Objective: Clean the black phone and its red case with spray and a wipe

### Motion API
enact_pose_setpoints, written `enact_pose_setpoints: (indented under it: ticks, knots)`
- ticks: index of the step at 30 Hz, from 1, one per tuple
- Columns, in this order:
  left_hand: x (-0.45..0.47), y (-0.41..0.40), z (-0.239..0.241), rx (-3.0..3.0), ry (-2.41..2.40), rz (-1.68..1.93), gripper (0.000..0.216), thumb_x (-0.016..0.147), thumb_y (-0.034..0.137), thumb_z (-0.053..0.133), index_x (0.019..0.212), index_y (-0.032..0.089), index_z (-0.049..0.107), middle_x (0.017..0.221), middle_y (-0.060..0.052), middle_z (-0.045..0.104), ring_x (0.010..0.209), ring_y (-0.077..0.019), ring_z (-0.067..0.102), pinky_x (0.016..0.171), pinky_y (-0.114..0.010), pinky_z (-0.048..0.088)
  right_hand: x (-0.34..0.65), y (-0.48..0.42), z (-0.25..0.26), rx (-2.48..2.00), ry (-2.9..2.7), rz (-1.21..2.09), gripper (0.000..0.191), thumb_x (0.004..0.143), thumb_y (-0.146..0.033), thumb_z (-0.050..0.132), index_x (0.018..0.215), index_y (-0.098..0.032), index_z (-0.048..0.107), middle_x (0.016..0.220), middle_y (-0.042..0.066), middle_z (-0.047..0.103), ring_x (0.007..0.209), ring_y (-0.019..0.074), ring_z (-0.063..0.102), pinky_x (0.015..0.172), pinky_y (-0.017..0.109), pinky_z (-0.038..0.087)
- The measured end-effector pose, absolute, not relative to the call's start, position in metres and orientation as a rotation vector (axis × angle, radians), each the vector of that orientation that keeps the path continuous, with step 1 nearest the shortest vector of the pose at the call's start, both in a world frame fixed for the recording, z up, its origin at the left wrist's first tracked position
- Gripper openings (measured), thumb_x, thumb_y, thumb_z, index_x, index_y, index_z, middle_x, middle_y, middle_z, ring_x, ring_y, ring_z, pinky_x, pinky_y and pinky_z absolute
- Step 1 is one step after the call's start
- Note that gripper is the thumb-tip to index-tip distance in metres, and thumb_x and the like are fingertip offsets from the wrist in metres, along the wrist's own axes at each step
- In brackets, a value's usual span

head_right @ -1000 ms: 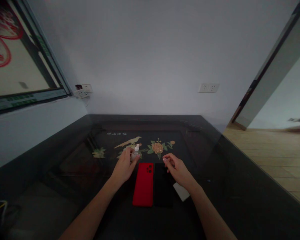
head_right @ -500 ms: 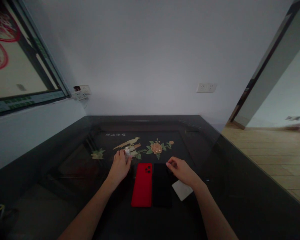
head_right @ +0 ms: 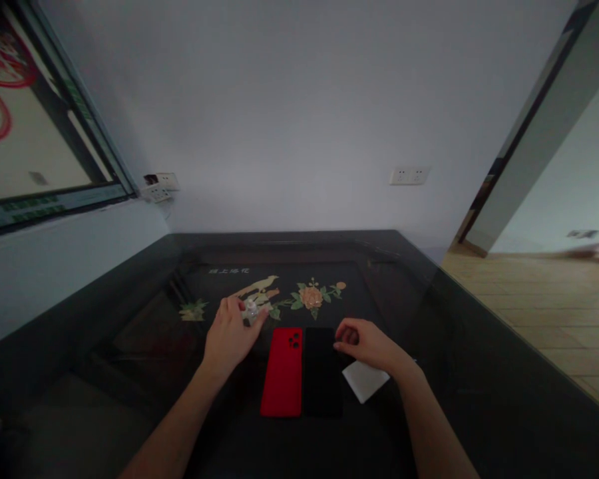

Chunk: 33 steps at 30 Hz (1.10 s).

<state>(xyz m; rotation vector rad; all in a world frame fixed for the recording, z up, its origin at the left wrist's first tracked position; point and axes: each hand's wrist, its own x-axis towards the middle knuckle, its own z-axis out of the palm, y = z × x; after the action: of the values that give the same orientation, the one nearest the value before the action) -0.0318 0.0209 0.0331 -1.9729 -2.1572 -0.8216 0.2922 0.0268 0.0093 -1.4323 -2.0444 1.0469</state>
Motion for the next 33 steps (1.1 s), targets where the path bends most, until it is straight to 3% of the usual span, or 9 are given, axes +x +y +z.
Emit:
enact_pose_setpoints:
  ticks: [2, 4, 11, 16, 21, 25, 29, 33]
  knots:
    - [-0.028, 0.014, 0.042, -2.127, -2.306, -0.678, 0.043, 0.096, 0.062, 0.041, 0.09, 0.022, 0.057, 0.084, -0.008, 0.067, 0.077, -0.0267, 0.068, 0.072, -0.037, 0.05, 0.296, 0.025, 0.014, -1.466, -2.038, 1.063, 0.025, 0.08, -0.04, 0.077, 0.091, -0.019, 0.07, 0.077, 0.004, 0.072, 0.072, 0.0196, 0.067, 0.065, 0.03, 0.051]
    - [-0.024, 0.008, 0.044, -2.292, -2.377, -0.472, 0.045, 0.097, 0.059, 0.039, 0.078, 0.022, 0.059, 0.075, -0.007, 0.067, 0.071, -0.0273, 0.068, 0.069, -0.038, 0.05, 0.303, 0.023, 0.017, -1.517, -2.022, 1.084, 0.027, 0.076, -0.04, 0.081, 0.089, -0.018, 0.071, 0.078, 0.004, 0.072, 0.073, 0.0202, 0.068, 0.065, 0.03, 0.051]
    - [-0.016, 0.0, 0.03, -2.54, -2.3, -0.079, 0.043, 0.089, 0.058, 0.049, 0.086, 0.018, 0.065, 0.087, -0.018, 0.073, 0.085, -0.0391, 0.072, 0.074, -0.048, 0.052, 0.338, 0.019, 0.021, -1.661, -2.008, 1.179, 0.043, 0.062, -0.037, 0.089, 0.101, -0.021, 0.078, 0.093, 0.007, 0.075, 0.086, 0.0233, 0.067, 0.073, 0.031, 0.052]
    - [-0.017, 0.002, 0.024, -2.594, -2.266, -0.077, 0.029, 0.094, 0.04, 0.043, 0.09, 0.02, 0.062, 0.09, -0.015, 0.073, 0.085, -0.0342, 0.073, 0.074, -0.043, 0.052, 0.349, 0.017, 0.017, -1.678, -1.99, 1.256, 0.041, 0.058, -0.03, 0.088, 0.097, -0.021, 0.078, 0.088, 0.006, 0.075, 0.083, 0.0233, 0.067, 0.071, 0.03, 0.052]
    - [-0.018, 0.009, 0.019, -2.704, -2.23, -0.472, 0.014, 0.094, 0.03, 0.047, 0.085, 0.021, 0.054, 0.081, -0.006, 0.069, 0.075, -0.0236, 0.07, 0.067, -0.032, 0.048, 0.352, 0.016, 0.017, -1.646, -1.978, 1.305, 0.028, 0.071, -0.041, 0.081, 0.087, -0.019, 0.078, 0.076, 0.006, 0.074, 0.072, 0.0222, 0.066, 0.064, 0.029, 0.048]
    - [-0.015, 0.011, 0.022, -2.776, -2.313, -1.013, 0.007, 0.095, 0.028, 0.049, 0.096, 0.021, 0.049, 0.079, -0.001, 0.065, 0.066, -0.0165, 0.066, 0.057, -0.025, 0.049, 0.344, 0.022, 0.023, -1.584, -2.0, 1.084, 0.035, 0.083, -0.053, 0.07, 0.086, -0.019, 0.077, 0.078, 0.006, 0.073, 0.075, 0.0229, 0.066, 0.066, 0.031, 0.048]
    - [-0.007, 0.011, 0.022, -2.857, -2.465, -1.553, 0.033, 0.096, 0.035, 0.051, 0.125, 0.023, 0.039, 0.081, 0.004, 0.061, 0.054, -0.0128, 0.063, 0.043, -0.022, 0.051, 0.307, 0.028, 0.028, -1.513, -1.749, 0.51, 0.034, 0.089, -0.052, 0.064, 0.089, -0.02, 0.072, 0.087, 0.008, 0.07, 0.079, 0.0242, 0.065, 0.072, 0.035, 0.05]
    - [-0.003, 0.012, 0.014, -2.962, -2.394, -1.727, 0.039, 0.096, 0.04, 0.055, 0.129, 0.024, 0.043, 0.084, 0.003, 0.061, 0.051, -0.0101, 0.062, 0.039, -0.02, 0.052, 0.254, 0.018, 0.029, -1.244, -1.58, 0.326, 0.024, 0.094, -0.046, 0.063, 0.089, -0.022, 0.068, 0.103, 0.011, 0.071, 0.097, 0.0279, 0.066, 0.084, 0.04, 0.055]
